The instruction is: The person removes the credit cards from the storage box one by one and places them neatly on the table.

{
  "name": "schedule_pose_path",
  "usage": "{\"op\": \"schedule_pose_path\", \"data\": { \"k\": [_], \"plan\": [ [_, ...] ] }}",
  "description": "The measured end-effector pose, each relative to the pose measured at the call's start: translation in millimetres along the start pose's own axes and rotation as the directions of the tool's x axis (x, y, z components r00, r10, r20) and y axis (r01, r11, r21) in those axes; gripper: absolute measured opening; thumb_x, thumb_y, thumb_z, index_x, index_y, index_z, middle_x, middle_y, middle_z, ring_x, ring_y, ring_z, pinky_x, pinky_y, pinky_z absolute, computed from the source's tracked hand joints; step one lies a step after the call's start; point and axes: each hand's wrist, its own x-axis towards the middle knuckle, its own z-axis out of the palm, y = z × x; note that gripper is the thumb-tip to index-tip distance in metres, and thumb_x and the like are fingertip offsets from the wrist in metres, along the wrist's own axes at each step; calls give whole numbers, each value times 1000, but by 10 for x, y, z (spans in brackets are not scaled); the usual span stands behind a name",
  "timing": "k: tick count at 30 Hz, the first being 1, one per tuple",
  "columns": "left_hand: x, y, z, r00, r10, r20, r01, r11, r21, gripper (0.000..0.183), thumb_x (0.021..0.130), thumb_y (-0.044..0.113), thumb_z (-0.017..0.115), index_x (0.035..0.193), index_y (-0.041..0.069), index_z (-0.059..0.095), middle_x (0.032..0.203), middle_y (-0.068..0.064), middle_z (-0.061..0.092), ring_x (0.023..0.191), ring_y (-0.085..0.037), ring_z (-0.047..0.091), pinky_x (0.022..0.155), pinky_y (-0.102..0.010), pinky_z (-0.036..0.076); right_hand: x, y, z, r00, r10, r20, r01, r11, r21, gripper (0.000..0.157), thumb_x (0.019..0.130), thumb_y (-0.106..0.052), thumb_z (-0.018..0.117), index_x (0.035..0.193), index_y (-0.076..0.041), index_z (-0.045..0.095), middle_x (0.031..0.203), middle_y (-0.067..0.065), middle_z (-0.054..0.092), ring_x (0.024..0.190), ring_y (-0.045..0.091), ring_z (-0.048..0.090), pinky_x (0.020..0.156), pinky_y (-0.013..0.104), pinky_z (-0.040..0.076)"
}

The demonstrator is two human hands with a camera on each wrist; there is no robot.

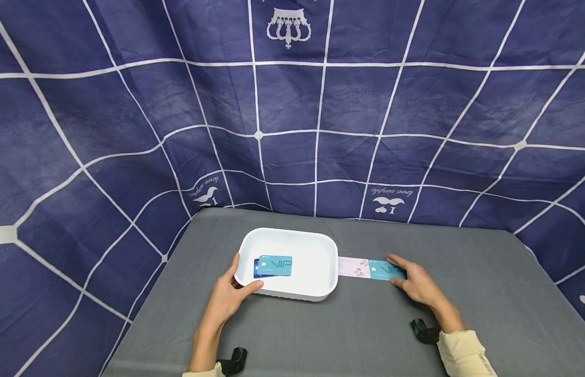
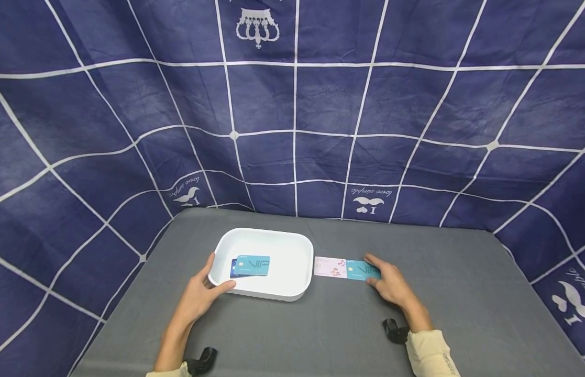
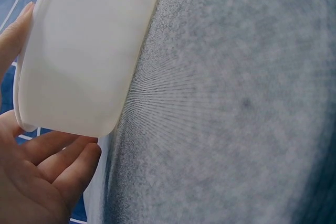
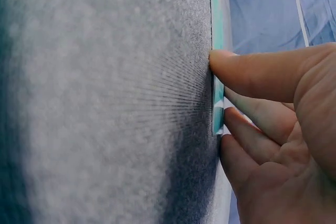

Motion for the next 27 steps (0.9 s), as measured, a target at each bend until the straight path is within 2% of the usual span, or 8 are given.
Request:
{"op": "schedule_pose_path", "data": {
  "k": [5,10,16,22,27],
  "plan": [
    [2,-16,-1,1000,-3,1,3,1000,5,106,77,26,87,155,-3,20,158,-19,24,139,-30,35,108,-42,33,2,13,17,1000,-1,-27,0,1000,-23,56,82,6,73,133,12,52,126,22,63,124,46,49,99,58,36],
    [5,-17,-6,1000,-8,-8,8,1000,-2,104,78,20,86,155,-3,20,157,-19,26,138,-30,36,108,-43,34,26,6,28,1000,-7,-22,7,1000,-12,54,83,6,72,134,12,52,127,23,62,124,47,48,100,58,35],
    [30,-4,22,1000,-4,3,4,1000,12,106,77,26,87,155,-2,20,158,-18,25,138,-29,37,108,-42,33,4,5,4,1000,-3,-22,3,1000,6,54,84,8,70,134,12,51,128,26,60,125,48,47,100,59,34],
    [19,-8,20,1000,-12,-4,12,1000,-6,105,77,22,87,155,-2,20,158,-17,25,139,-29,35,108,-41,32,6,13,14,1000,-12,-15,12,1000,3,54,84,8,69,135,12,50,130,26,59,126,48,46,100,59,33],
    [27,-9,15,1000,3,-5,-3,1000,13,105,78,26,87,154,-3,21,157,-19,26,138,-31,36,108,-45,33,12,17,28,1000,-4,-16,4,1000,13,55,84,8,69,135,13,49,130,27,58,126,48,45,101,59,33]
  ]
}}
